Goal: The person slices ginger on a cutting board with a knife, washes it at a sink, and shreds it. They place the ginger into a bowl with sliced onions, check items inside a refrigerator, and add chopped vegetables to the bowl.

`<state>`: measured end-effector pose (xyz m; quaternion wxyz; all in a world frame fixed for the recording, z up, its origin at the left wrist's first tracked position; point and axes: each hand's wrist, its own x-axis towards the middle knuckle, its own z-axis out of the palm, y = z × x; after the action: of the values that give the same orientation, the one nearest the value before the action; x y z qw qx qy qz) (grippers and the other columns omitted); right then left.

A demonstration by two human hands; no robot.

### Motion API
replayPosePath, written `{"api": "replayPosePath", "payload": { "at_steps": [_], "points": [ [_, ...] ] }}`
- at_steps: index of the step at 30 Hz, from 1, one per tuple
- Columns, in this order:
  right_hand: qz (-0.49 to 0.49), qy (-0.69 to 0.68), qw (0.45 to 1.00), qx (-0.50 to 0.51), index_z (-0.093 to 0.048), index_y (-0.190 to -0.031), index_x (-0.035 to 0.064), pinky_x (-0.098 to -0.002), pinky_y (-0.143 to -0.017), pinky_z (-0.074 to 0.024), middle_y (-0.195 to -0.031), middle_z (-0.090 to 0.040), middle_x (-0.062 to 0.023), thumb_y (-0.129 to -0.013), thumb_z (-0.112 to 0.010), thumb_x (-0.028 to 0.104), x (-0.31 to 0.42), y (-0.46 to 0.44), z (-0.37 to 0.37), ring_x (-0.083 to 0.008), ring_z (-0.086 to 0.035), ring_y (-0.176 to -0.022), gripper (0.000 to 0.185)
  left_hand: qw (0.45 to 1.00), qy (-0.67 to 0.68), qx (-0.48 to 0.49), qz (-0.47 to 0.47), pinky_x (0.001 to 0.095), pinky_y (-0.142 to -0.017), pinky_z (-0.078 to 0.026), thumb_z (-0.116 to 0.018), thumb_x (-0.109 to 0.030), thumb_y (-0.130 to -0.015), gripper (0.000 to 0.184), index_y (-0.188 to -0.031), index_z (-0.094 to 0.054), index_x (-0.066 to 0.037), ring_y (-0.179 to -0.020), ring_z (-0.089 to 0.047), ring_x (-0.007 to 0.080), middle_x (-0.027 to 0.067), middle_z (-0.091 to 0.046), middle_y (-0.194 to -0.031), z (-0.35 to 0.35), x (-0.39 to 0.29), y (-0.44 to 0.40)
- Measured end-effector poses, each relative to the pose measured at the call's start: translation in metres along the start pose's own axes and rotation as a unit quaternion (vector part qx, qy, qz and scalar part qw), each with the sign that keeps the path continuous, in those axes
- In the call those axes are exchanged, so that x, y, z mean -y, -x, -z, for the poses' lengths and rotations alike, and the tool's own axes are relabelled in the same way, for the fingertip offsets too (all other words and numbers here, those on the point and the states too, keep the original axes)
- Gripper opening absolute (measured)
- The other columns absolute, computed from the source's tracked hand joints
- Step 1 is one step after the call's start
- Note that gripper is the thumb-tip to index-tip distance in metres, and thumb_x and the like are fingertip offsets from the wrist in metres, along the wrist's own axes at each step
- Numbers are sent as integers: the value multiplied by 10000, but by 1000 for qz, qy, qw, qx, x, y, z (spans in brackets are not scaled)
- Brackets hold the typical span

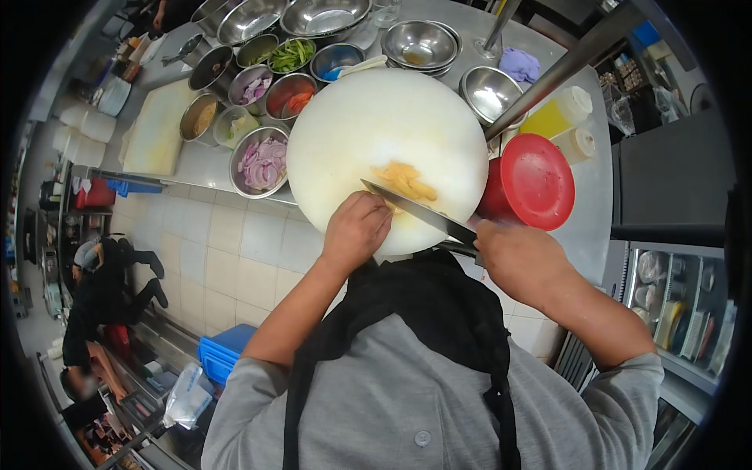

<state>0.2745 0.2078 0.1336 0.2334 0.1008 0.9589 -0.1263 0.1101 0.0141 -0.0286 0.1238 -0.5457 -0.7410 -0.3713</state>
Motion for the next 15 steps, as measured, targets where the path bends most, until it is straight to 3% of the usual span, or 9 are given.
{"api": "replayPosePath", "payload": {
  "at_steps": [15],
  "points": [
    [11, -30, 999, -2, -574, -955, -12, -506, -666, -529, -806, -682, -213, -902, -493, 94, 0, -1, -6, -394, -678, -765, 144, 1000, -8, -4, 2, 354, -736, -560, -765, 24, -681, 147, -806, -702, -21, -819, -655, 255, 81, -667, -871, -2, 2, 4]
  ]
}}
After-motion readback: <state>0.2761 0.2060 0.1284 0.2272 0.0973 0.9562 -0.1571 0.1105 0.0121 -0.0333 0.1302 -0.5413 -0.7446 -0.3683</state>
